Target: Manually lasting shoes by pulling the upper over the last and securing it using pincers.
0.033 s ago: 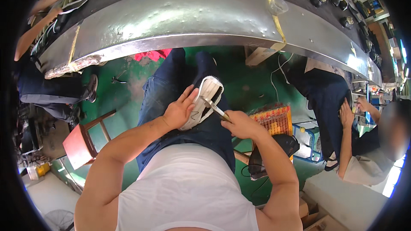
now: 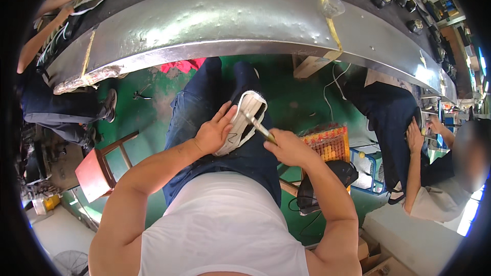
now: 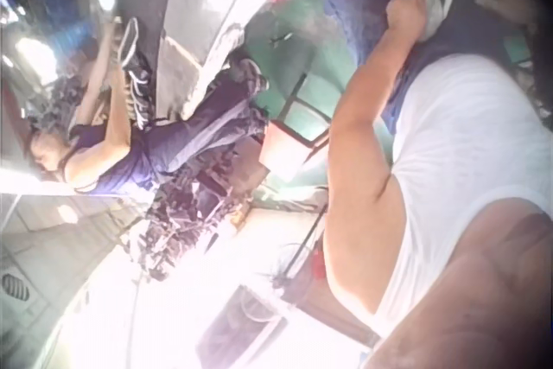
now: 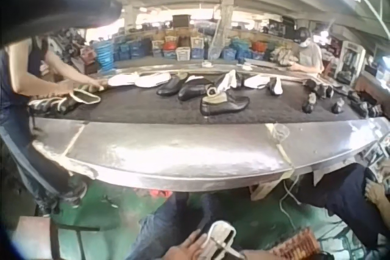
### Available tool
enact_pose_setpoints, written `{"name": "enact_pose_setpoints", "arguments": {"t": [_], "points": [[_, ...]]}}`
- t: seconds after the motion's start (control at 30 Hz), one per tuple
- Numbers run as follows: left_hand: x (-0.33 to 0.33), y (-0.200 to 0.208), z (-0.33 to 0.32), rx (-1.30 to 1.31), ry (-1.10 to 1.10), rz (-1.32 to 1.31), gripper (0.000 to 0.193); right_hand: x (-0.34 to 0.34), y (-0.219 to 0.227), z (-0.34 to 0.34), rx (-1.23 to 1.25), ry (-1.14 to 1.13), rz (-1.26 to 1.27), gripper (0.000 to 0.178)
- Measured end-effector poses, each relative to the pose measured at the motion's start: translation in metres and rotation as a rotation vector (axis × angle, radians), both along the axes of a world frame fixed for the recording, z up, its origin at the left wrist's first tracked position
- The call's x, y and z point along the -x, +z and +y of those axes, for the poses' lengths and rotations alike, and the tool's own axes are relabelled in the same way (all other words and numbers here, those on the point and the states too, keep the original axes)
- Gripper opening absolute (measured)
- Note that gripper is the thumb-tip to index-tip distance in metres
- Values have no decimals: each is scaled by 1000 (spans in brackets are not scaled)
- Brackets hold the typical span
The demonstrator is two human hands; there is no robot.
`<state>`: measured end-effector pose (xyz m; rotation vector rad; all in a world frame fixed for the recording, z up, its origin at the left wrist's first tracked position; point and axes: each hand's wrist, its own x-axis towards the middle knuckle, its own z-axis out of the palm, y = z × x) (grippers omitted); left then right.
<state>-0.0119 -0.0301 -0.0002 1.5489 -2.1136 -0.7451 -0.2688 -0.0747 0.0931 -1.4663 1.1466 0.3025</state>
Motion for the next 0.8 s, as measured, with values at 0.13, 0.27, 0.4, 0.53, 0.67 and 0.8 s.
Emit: {"name": "enact_pose_setpoints", "arguments": {"t": [0.13,0.27,0.4,0.53,0.67,0.8], "points": [[1,2,-3,-35,-41,39,55,-15,-18,6,705,-157,-216,37],[1,-15,-3,-39,108,261,58,-17,-32,1,704,-198,-223,36],[-9,-13,-6,-119,74,276,61,-6,-15,6,537,-10,-128,40],[-11,-15,-7,-75,39,290,60,-19,-16,7,896,224,-99,43],[-14,-20,-7,-86,73,371,57,-25,-25,-8,835,323,58,37],[-13,-18,-7,-81,71,334,58,-8,-82,6,973,106,-195,36]]}}
